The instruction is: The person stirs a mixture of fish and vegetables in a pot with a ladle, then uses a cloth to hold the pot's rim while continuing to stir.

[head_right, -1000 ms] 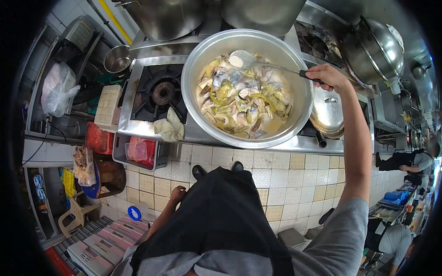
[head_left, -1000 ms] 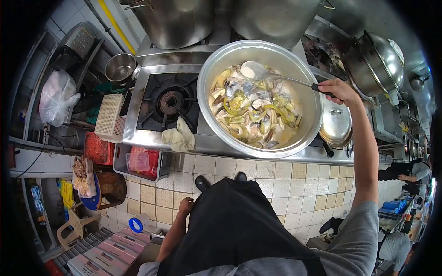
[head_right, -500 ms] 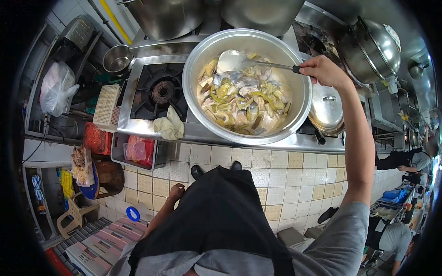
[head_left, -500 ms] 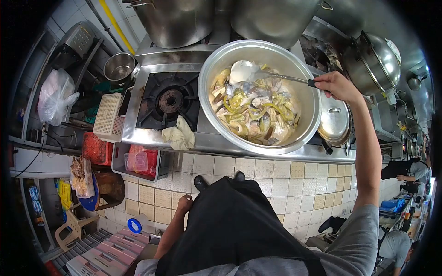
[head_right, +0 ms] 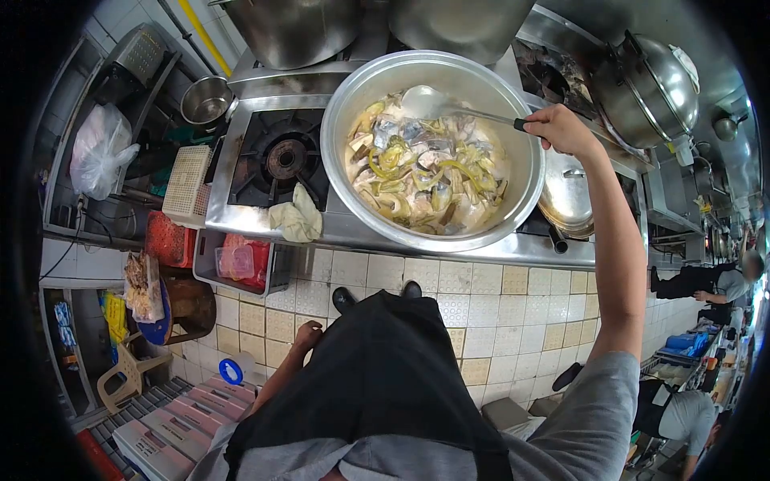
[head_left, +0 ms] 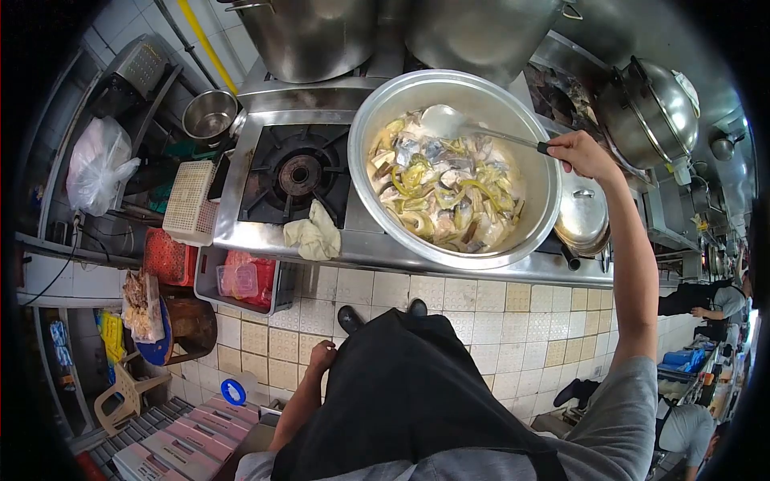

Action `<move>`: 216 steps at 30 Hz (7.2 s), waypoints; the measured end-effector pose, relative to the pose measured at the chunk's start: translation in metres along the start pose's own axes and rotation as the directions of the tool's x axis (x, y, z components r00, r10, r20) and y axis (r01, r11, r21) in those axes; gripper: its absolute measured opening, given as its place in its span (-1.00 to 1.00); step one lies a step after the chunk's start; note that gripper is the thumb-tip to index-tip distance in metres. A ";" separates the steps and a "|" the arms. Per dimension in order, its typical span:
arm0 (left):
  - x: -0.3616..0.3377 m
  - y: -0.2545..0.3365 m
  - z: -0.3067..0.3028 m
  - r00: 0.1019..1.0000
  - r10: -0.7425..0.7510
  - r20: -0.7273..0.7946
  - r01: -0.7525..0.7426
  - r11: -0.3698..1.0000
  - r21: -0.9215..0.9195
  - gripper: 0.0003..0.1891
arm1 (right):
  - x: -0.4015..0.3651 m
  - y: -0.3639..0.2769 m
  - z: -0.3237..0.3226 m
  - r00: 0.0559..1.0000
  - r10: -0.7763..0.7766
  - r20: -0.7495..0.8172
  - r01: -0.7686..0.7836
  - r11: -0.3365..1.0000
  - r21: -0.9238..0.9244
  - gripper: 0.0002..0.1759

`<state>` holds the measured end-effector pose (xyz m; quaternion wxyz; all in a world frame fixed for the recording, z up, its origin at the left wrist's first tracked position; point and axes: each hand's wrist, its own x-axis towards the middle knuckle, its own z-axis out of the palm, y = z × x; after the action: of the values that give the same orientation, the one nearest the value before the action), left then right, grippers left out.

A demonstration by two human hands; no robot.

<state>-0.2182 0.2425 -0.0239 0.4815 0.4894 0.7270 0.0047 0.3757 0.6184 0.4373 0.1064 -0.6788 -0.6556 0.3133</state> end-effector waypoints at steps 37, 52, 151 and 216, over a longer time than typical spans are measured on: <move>-0.004 -0.004 0.002 0.999 -0.046 0.013 0.046 0.999 -0.026 -0.66 | -0.010 -0.014 -0.002 0.985 0.165 0.044 -0.168 0.981 0.099 -0.68; -0.004 0.015 -0.010 0.998 -0.059 0.030 0.058 0.998 0.030 -0.63 | -0.081 -0.062 0.004 0.991 0.027 0.130 -0.034 0.998 0.053 -0.67; 0.050 -0.056 -0.082 0.998 -0.043 0.035 0.046 0.995 -0.089 -0.72 | -0.083 -0.074 0.055 0.910 -0.004 -0.414 -0.024 0.998 -0.063 -0.66; 0.073 -0.014 -0.042 0.999 -0.037 -0.003 0.036 0.986 -0.163 -0.75 | -0.060 -0.023 0.055 0.927 0.010 -0.374 -0.046 0.995 -0.088 -0.66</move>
<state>-0.2619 0.3072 -0.0583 0.5176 0.4348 0.7347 0.0569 0.3287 0.5495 0.4241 0.1922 -0.7395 -0.6278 0.1483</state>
